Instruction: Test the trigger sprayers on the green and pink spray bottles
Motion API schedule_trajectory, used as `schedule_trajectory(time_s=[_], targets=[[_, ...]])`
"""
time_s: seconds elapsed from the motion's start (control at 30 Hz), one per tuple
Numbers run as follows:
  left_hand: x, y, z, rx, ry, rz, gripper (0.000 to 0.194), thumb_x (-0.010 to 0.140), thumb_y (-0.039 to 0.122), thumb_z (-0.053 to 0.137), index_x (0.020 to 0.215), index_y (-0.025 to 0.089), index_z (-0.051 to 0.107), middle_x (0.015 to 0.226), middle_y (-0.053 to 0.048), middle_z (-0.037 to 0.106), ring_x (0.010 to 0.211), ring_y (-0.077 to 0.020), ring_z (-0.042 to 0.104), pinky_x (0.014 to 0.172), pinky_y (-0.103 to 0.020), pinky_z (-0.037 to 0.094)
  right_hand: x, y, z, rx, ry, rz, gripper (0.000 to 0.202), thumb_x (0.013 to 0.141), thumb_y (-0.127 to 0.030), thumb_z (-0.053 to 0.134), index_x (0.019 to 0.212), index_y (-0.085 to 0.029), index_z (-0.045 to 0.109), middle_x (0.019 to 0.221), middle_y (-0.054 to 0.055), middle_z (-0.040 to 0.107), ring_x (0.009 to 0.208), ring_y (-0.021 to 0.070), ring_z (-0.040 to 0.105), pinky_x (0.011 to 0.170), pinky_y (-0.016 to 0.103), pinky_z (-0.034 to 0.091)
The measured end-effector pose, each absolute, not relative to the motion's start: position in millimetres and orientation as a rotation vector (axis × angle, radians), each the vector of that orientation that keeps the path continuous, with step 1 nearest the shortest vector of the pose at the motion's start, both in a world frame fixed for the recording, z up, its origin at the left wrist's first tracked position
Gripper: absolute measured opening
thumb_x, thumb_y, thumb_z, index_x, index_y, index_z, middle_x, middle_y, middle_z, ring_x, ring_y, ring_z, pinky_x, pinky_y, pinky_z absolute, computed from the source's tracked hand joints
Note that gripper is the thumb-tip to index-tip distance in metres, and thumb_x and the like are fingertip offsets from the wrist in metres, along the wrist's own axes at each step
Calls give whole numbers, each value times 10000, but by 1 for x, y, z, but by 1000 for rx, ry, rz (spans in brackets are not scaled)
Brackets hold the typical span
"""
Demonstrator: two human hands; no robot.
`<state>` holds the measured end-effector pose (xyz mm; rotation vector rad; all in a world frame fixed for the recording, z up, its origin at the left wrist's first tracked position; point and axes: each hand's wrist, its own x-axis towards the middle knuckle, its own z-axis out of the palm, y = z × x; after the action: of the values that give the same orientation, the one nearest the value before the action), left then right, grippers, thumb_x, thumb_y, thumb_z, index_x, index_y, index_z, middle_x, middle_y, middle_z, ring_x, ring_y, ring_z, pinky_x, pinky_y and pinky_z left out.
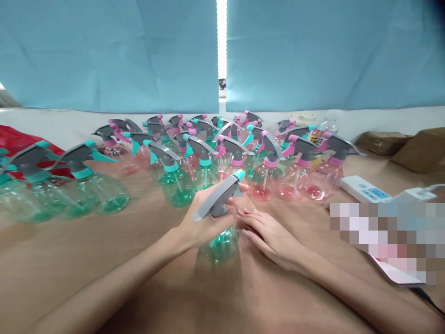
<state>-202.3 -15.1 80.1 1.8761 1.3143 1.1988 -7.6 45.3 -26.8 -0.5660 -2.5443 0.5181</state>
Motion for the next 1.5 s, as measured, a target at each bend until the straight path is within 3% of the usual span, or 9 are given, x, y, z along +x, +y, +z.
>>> schedule_trajectory(time_s=[0.17, 0.4, 0.53, 0.7, 0.87, 1.0, 1.23, 1.4, 1.5], targets=[[-204, -15, 71, 1937, 1448, 1244, 84, 723, 228, 585, 797, 190, 590, 641, 13, 606, 521, -114, 512, 465, -227, 426, -5, 42, -21, -431, -2526, 633, 677, 875, -503, 592, 1433, -181, 383, 1394, 167, 528, 1285, 320, 488, 1075, 534, 377], [-202, -17, 69, 1992, 1540, 1230, 177, 752, 226, 602, 919, 175, 633, 606, 30, 595, 512, -107, 474, 460, -237, 414, -26, 25, -9, -397, -2266, 1045, 850, 802, -527, 684, 1473, -242, 248, 1482, 142, 415, 1324, 287, 457, 1035, 450, 462], [-207, -20, 69, 2023, 1473, 1278, 364, 768, 260, 640, 1120, 168, 614, 634, 53, 515, 543, -98, 434, 500, -238, 408, -42, 12, 3, -532, -2223, 1043, 729, 783, -468, 728, 1376, -243, 368, 1332, 120, 562, 1158, 288, 598, 922, 450, 544], [-227, -33, 71, 1950, 1507, 1255, 538, 758, 343, 698, 1246, 216, 512, 826, 19, 594, 628, -109, 506, 579, -253, 458, -63, 2, 6, -544, -2217, 1129, 547, 796, -451, 716, 1226, -225, 466, 1110, 96, 679, 999, 274, 679, 791, 409, 597], [-260, -67, 71, 2000, 1676, 1140, 568, 730, 329, 717, 1242, 241, 488, 1004, -25, 645, 848, -196, 631, 730, -326, 517, -93, -7, 4, -536, -2215, 1095, 686, 746, -465, 758, 1288, -196, 435, 1247, 133, 618, 1151, 298, 602, 925, 450, 533], [-295, -100, 60, 2071, 1805, 1101, 560, 763, 418, 702, 1244, 217, 496, 1156, -91, 636, 1059, -284, 605, 886, -415, 496, -127, -18, 6, -519, -2270, 1065, 759, 742, -493, 749, 1336, -165, 409, 1282, 154, 593, 1155, 285, 594, 953, 439, 511], [-355, -140, 43, 2094, 2321, 1047, 478, 834, 481, 626, 1194, 187, 512, 1078, -102, 557, 1007, -281, 581, 866, -421, 500, -186, -28, 13, -424, -2433, 665, 742, 799, -577, 656, 1369, -164, 421, 1331, 182, 559, 1242, 326, 518, 997, 512, 452], [-390, -132, 45, 1973, 2486, 1125, 464, 812, 554, 628, 1148, 241, 557, 1099, -74, 568, 994, -304, 593, 886, -435, 491, -196, -6, 27, -579, -2264, 461, 340, 911, -505, 533, 1065, -205, 586, 1053, 101, 677, 945, 263, 658, 764, 400, 536], [-401, -118, 49, 1926, 2477, 1108, 520, 808, 566, 624, 1177, 206, 553, 1160, -101, 582, 1043, -336, 596, 922, -465, 479, -188, 12, 35, -710, -2150, 335, 306, 927, -510, 492, 898, -216, 572, 911, 71, 672, 701, 214, 642, 630, 349, 493]])
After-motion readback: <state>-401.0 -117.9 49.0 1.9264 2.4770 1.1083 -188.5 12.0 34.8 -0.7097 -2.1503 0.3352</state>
